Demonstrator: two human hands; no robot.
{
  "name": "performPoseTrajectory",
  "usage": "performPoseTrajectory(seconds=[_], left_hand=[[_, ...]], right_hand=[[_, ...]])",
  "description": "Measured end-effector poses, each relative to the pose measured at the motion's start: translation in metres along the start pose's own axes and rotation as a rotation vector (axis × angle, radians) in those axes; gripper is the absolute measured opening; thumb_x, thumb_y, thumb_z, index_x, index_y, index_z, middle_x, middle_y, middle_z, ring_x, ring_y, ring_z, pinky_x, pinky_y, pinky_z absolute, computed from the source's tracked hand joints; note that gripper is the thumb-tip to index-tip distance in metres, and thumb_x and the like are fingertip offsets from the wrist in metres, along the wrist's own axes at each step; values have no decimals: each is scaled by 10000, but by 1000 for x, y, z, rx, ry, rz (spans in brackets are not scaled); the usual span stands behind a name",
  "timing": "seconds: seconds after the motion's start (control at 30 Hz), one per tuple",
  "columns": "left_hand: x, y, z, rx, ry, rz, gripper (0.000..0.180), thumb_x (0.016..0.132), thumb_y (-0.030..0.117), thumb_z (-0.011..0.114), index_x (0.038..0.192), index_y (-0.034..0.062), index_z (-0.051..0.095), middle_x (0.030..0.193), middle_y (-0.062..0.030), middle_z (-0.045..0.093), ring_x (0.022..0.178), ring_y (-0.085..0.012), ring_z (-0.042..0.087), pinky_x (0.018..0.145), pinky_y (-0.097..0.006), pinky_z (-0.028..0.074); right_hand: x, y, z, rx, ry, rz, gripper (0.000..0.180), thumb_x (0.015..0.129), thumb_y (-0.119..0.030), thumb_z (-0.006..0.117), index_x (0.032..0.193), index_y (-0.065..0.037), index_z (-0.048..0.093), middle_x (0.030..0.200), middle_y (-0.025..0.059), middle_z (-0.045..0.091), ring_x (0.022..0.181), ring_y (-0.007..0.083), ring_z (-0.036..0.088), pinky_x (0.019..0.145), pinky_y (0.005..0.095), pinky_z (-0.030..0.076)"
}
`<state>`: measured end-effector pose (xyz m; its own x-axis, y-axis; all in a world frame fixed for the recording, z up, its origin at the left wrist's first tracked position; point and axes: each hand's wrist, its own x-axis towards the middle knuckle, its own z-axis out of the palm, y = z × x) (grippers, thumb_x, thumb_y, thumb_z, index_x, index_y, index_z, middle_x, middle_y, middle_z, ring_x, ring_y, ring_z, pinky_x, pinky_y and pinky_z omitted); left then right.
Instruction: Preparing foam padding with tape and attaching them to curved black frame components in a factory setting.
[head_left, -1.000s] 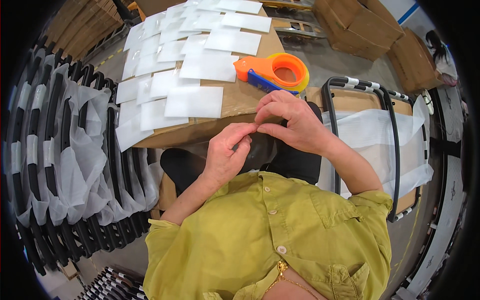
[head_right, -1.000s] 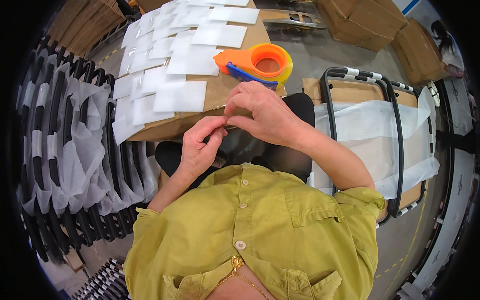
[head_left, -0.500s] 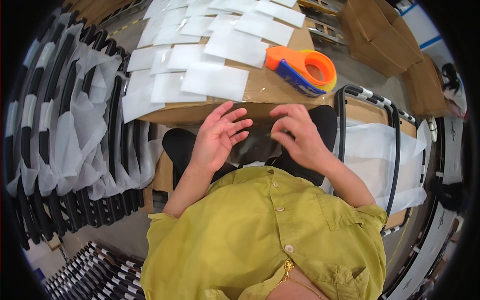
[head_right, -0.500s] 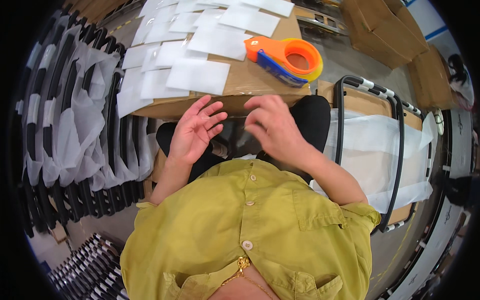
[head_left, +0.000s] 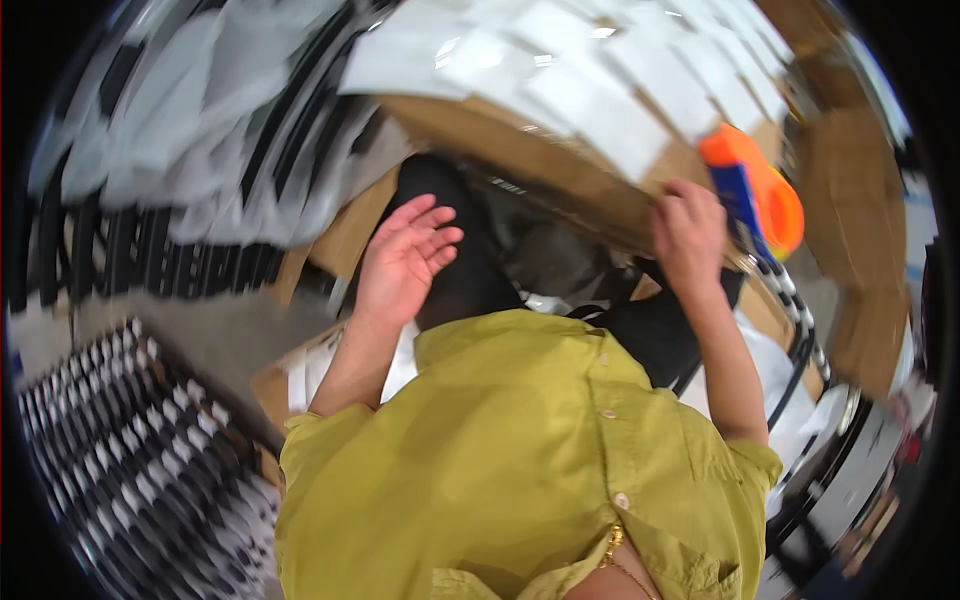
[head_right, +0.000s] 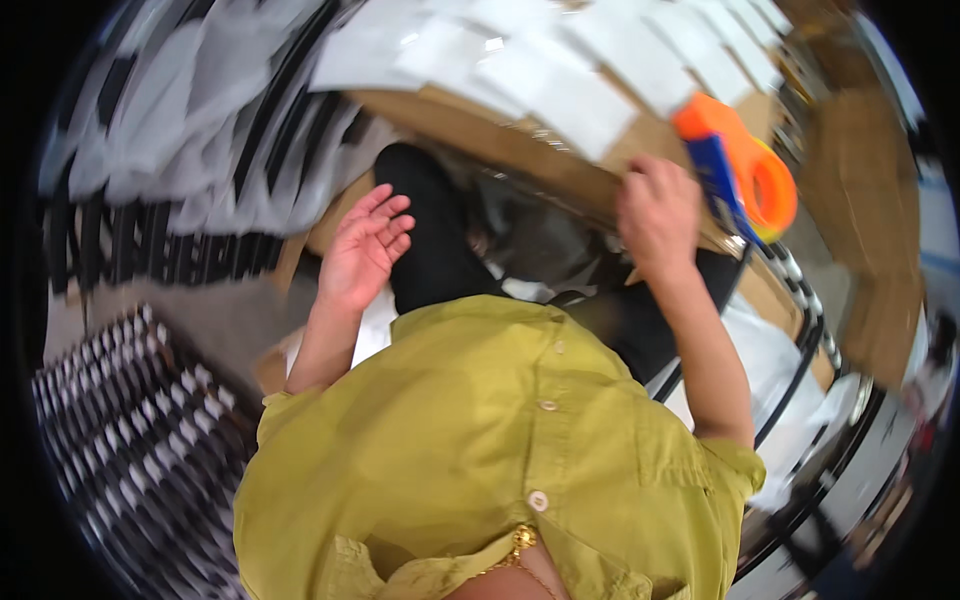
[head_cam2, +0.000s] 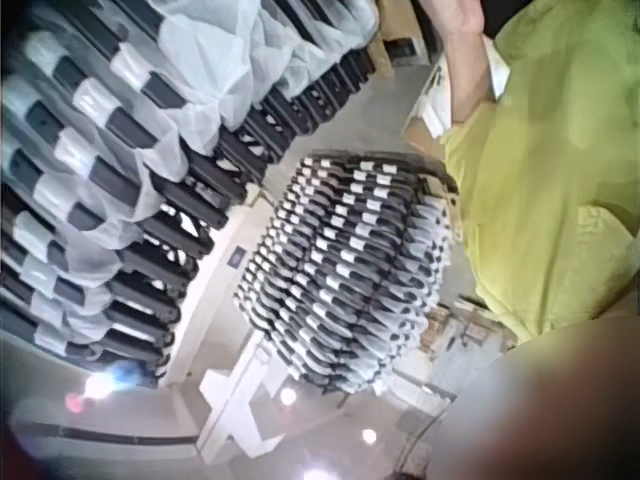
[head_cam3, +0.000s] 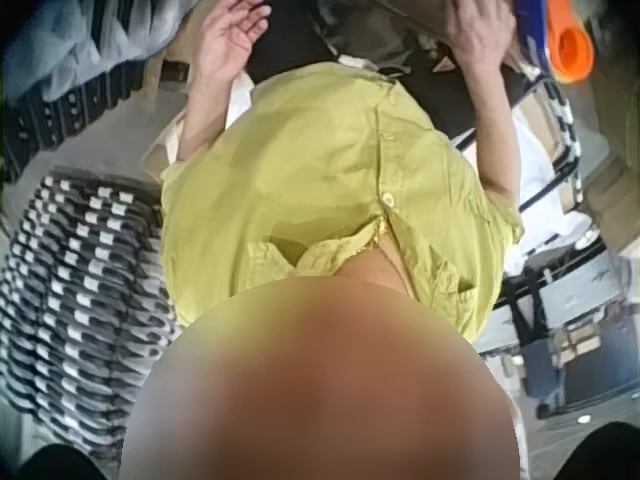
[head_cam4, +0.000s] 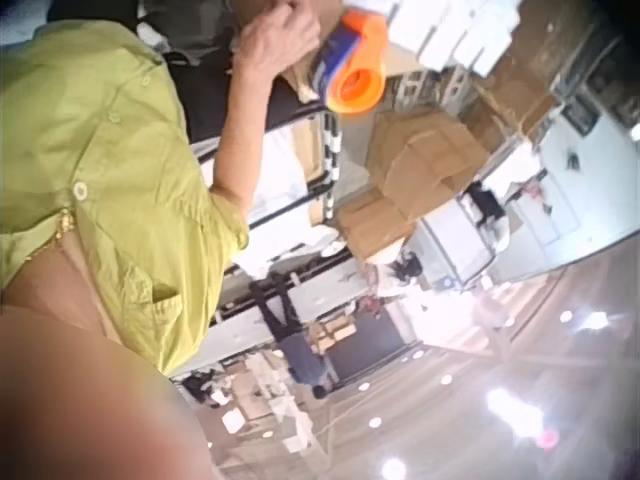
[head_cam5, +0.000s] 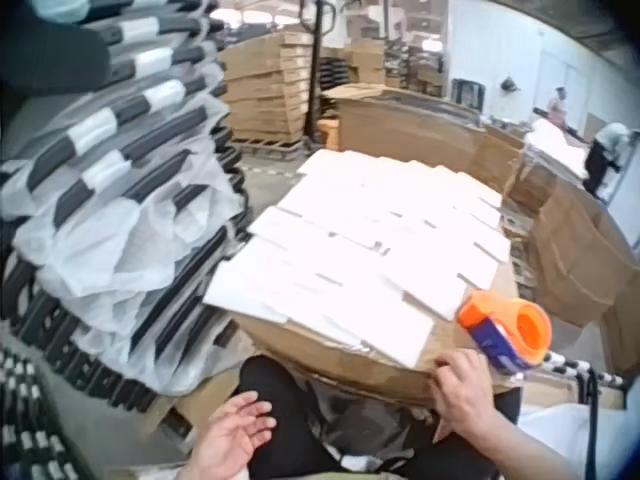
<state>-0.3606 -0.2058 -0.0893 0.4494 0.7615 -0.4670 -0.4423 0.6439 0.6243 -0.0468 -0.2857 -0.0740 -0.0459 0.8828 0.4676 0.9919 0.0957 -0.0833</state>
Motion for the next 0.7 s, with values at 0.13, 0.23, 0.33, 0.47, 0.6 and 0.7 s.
performPoseTrajectory(seconds=[0.13, 0.23, 0.33, 0.47, 0.6, 0.7], left_hand=[[-49, -14, -118, -59, 591, 180, 353, 796, 43, 476, 1145, 16, 421, 987, -120, 568, 793, -204, 580, 681, -301, 473], [-97, -56, -179, -25, 1084, 237, 270, 812, 64, 465, 1080, 38, 447, 948, -112, 564, 744, -196, 568, 652, -296, 462], [-135, -112, -221, 44, 1211, 219, 261, 801, 57, 468, 1062, 46, 451, 917, -103, 558, 714, -192, 571, 607, -293, 463], [-145, -173, -252, 257, 1265, -53, 369, 761, 52, 494, 1124, 28, 438, 882, -95, 561, 707, -175, 572, 598, -295, 458], [-136, -239, -313, 892, 1281, -44, 369, 731, 79, 549, 1080, -11, 473, 790, -82, 545, 618, -130, 520, 511, -263, 420], [-117, -273, -378, 683, 1383, -115, 387, 730, 139, 607, 1048, -47, 488, 737, -81, 536, 565, -134, 494, 492, -261, 408]], right_hand=[[6, 4, -1, -16, -55, -55, 163, 667, -47, 646, 789, -58, 540, 903, 78, 552, 840, 256, 526, 717, 343, 414], [10, 9, -2, -21, -92, -114, 136, 697, -50, 645, 786, -51, 543, 897, 82, 560, 820, 266, 529, 705, 345, 428], [14, 11, -8, -30, -132, -142, 129, 708, -51, 649, 780, -50, 543, 898, 83, 565, 817, 262, 535, 704, 338, 432], [22, 13, -4, -60, -149, -245, 166, 708, -70, 664, 799, -46, 528, 850, 80, 548, 747, 235, 535, 660, 316, 431], [24, 24, -7, -65, -306, 146, 230, 707, -121, 685, 832, -40, 510, 780, 80, 506, 648, 204, 504, 596, 298, 419], [23, 29, -5, -123, -350, 82, 278, 709, -158, 696, 854, -32, 494, 743, 75, 467, 586, 179, 465, 552, 282, 401]])
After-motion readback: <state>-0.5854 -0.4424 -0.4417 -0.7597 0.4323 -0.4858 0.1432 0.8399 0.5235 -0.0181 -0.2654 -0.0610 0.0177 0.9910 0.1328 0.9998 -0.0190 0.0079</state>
